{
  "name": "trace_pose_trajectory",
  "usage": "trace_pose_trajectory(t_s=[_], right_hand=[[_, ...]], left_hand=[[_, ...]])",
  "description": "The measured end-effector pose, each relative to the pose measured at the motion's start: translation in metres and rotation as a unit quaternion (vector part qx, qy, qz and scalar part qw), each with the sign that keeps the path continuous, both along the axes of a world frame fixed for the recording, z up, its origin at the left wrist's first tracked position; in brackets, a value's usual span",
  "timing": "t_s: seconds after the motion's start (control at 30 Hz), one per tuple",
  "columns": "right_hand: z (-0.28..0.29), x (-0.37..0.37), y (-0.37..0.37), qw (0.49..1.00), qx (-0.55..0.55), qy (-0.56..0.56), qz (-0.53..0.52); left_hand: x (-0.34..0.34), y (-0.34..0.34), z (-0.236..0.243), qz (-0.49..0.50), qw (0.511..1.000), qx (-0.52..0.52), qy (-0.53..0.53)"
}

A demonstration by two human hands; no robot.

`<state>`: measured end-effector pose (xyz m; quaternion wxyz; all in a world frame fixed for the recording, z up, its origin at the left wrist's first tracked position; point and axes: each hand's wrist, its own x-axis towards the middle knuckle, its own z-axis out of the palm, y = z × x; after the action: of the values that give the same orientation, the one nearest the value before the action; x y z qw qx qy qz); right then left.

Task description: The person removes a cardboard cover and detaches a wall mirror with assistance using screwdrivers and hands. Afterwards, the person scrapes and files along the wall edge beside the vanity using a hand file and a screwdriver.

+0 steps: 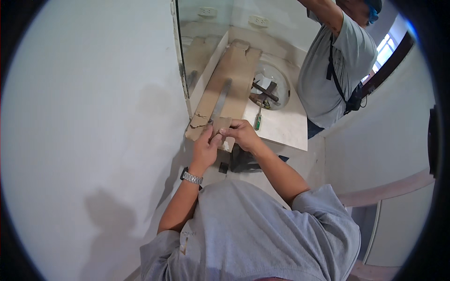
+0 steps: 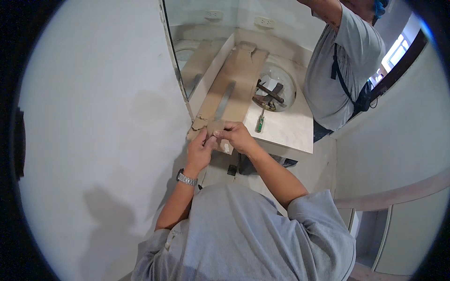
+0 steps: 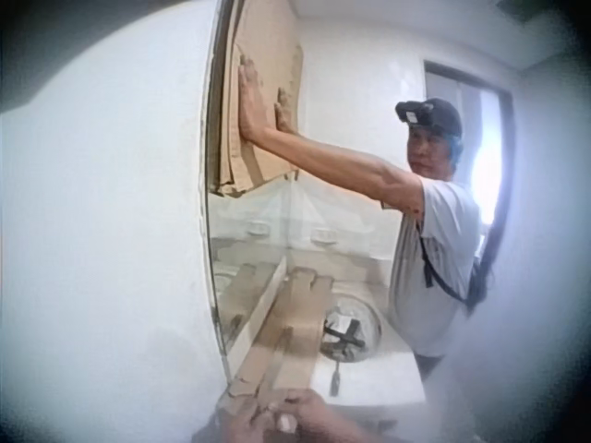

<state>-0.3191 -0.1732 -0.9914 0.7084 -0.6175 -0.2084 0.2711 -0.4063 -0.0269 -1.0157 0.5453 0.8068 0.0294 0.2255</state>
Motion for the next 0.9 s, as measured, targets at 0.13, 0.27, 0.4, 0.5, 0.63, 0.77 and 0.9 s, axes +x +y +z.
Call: trace_pose_trajectory(t_s=[0.13,0.27,0.4,0.5,0.63,0.77,0.9], right_hand=[[-0.005,0.004,0.003,0.999,0.045,0.008,-0.023],[0.008,0.002,0.005,0.999,0.021,0.005,-0.031],[0.016,-0.006,0.013,0.995,0.064,-0.008,-0.076],[0.02,-0.001,0.015,0.996,0.05,-0.013,-0.076],[0.004,0.007,0.018,0.998,-0.002,0.032,-0.058],[-0.005,0.015,0.007,0.993,-0.087,0.008,-0.084],[-0.007,0.006,-0.003,0.991,-0.004,0.029,-0.13]], left_hand=[[0.0,-0.006,0.019,-0.048,0.996,-0.061,0.043],[0.001,-0.009,0.02,-0.069,0.986,-0.15,0.019],[-0.006,-0.008,0.037,-0.022,0.995,-0.09,0.043],[0.0,-0.004,0.028,-0.021,0.989,-0.136,0.055],[0.005,-0.006,0.03,-0.003,0.987,-0.147,0.064],[0.013,-0.002,0.025,-0.028,0.99,-0.054,0.126],[0.026,-0.01,0.002,-0.081,0.982,-0.112,0.128]])
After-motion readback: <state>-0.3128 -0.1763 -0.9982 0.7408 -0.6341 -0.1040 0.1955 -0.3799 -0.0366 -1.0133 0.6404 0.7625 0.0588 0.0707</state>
